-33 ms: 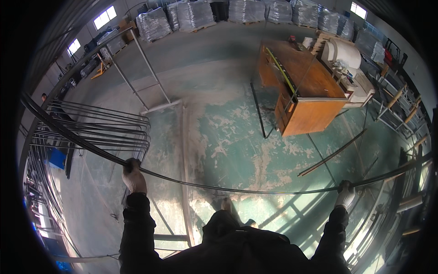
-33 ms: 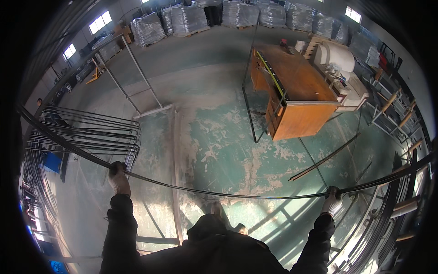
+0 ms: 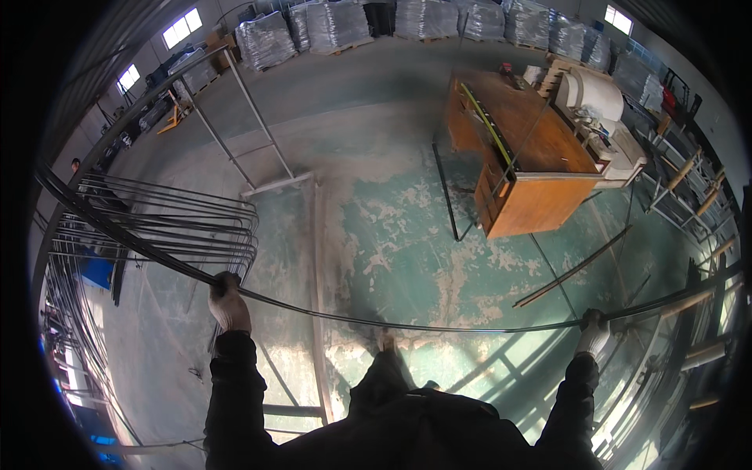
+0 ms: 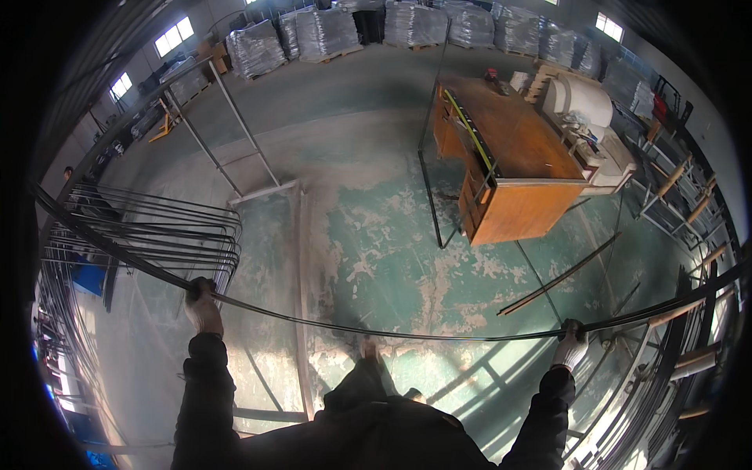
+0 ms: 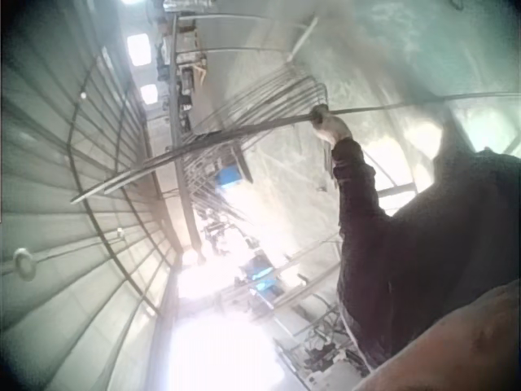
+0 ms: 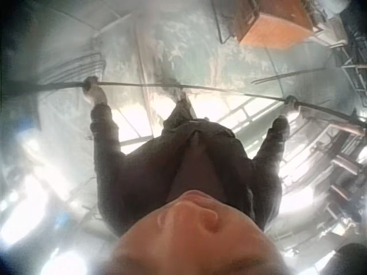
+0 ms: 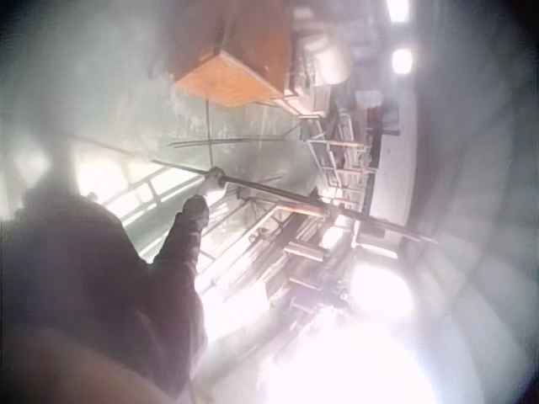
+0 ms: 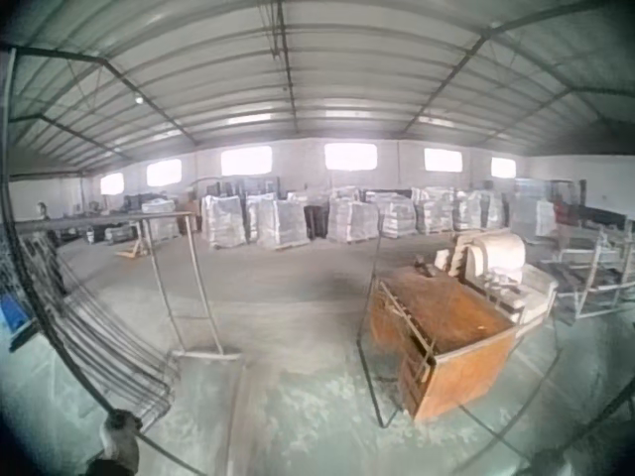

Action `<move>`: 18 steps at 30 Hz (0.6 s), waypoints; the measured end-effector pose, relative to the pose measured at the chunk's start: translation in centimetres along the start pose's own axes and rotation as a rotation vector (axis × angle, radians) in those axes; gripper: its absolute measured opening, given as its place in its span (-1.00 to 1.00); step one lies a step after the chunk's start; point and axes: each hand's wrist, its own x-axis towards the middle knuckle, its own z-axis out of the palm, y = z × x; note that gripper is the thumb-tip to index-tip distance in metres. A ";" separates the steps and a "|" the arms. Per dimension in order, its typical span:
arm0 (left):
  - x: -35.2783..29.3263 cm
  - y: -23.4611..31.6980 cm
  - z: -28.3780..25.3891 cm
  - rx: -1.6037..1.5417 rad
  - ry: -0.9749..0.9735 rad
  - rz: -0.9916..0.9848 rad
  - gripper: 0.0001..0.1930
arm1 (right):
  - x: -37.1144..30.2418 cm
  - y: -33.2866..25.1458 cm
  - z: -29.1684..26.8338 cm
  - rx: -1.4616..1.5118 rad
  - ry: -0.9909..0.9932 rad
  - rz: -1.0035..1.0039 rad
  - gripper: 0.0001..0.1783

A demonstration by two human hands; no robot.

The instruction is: The person operates a manual metal rod bending machine in a workshop. They insert rods, adjust the machine with a wrench, and bend the rods into curved shapes, then remove and place them aside.

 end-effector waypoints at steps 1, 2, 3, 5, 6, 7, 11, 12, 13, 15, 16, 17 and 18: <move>2.4 -0.9 2.0 -0.013 0.025 -0.028 -0.81 | 1.4 0.3 3.9 0.008 -0.013 0.006 -0.78; 4.8 -2.0 4.1 -0.018 0.041 -0.035 -0.81 | 2.6 0.4 7.4 -0.069 -0.015 0.041 -0.78; 7.0 -3.3 6.2 -0.042 0.032 -0.055 -0.81 | 3.7 0.5 10.7 -0.103 -0.017 0.036 -0.79; 12.1 -5.5 10.4 -0.081 0.019 -0.027 -0.80 | 5.2 1.0 17.9 -0.048 -0.017 -0.019 -0.79; 14.5 -6.5 12.9 -0.092 0.055 -0.061 -0.80 | 6.0 0.9 21.2 -0.099 -0.015 -0.028 -0.79; 17.3 -7.1 14.9 -0.077 0.060 -0.102 -0.80 | 6.7 0.7 24.4 -0.152 -0.013 -0.031 -0.79; 29.3 -8.1 23.4 -0.043 0.049 -0.103 -0.78 | 9.8 -0.3 37.6 -0.098 0.037 0.003 -0.79; 32.3 -8.3 25.2 -0.056 0.036 -0.090 -0.77 | 10.6 -0.6 40.4 -0.092 0.039 0.019 -0.80; 35.3 -8.5 27.0 -0.067 0.023 -0.056 -0.76 | 11.5 -0.6 43.4 -0.090 0.026 0.002 -0.80; 40.9 -9.5 31.1 -0.094 0.016 -0.071 -0.76 | 13.7 -0.1 49.8 -0.083 0.064 -0.011 -0.80; 43.4 -10.1 33.2 -0.101 0.025 -0.072 -0.76 | 14.9 0.3 52.8 -0.067 0.057 0.030 -0.78; 45.9 -11.0 35.4 -0.117 0.038 -0.073 -0.76 | 16.3 1.1 56.1 -0.064 0.055 0.035 -0.79; 48.3 -11.9 37.6 -0.110 0.032 -0.060 -0.76 | 17.8 2.1 59.4 -0.042 0.044 0.030 -0.79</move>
